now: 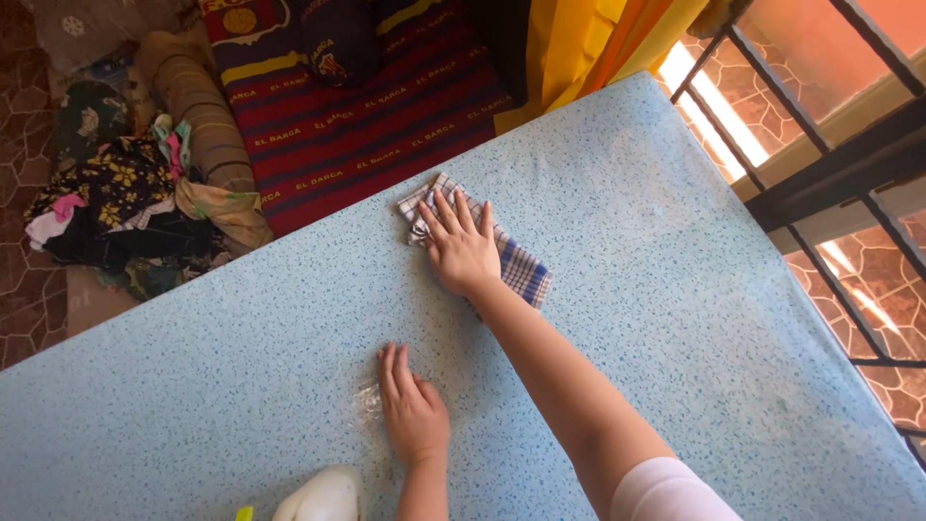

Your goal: The recorder sprays a cleaning solution on a table and wipes it clean with a cloth.

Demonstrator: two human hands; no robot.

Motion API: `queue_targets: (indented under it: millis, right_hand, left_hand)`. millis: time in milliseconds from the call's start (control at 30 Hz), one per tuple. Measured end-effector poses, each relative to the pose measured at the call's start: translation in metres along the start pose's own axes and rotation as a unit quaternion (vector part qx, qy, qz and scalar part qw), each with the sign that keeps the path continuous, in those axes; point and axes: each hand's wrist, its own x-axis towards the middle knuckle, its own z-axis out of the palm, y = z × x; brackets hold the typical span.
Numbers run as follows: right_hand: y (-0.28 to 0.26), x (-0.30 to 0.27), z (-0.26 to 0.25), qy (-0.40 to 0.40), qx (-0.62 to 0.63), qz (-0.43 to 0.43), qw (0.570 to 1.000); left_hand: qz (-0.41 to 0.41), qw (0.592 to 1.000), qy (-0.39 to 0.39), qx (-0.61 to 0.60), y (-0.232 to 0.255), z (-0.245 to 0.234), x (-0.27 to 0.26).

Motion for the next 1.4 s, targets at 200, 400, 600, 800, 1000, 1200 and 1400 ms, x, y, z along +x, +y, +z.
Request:
queue_targets:
  millis: [200, 400, 600, 800, 1000, 1200, 1400]
  right_hand:
    - [0.053, 0.039, -0.023, -0.041, -0.033, 0.000, 0.999]
    - [0.203, 0.041, -0.042, 0.017, -0.013, 0.174, 0.984]
    - [0.278, 0.002, -0.060, 0.074, 0.008, 0.329, 0.941]
    - [0.250, 0.019, -0.031, 0.054, -0.021, 0.336, 0.940]
    - [0.130, 0.006, -0.030, 0.023, -0.034, 0.195, 0.980]
    - [0.157, -0.043, -0.038, 0.007, -0.008, 0.096, 0.995]
    - [0.288, -0.134, -0.070, 0.085, -0.038, 0.265, 0.960]
  left_hand:
    - [-0.021, 1.000, -0.002, -0.002, -0.001, 0.001, 0.002]
    - [-0.026, 1.000, -0.007, 0.009, -0.001, -0.001, 0.001]
    - [-0.014, 1.000, -0.011, 0.024, -0.002, 0.000, -0.001]
    - [-0.007, 0.998, -0.029, 0.063, -0.002, 0.001, 0.001]
    - [0.010, 0.999, -0.008, 0.047, -0.004, 0.003, -0.002]
    - [0.021, 0.999, 0.019, 0.020, -0.006, 0.007, 0.000]
    - [0.025, 0.999, 0.030, 0.031, -0.023, 0.020, 0.000]
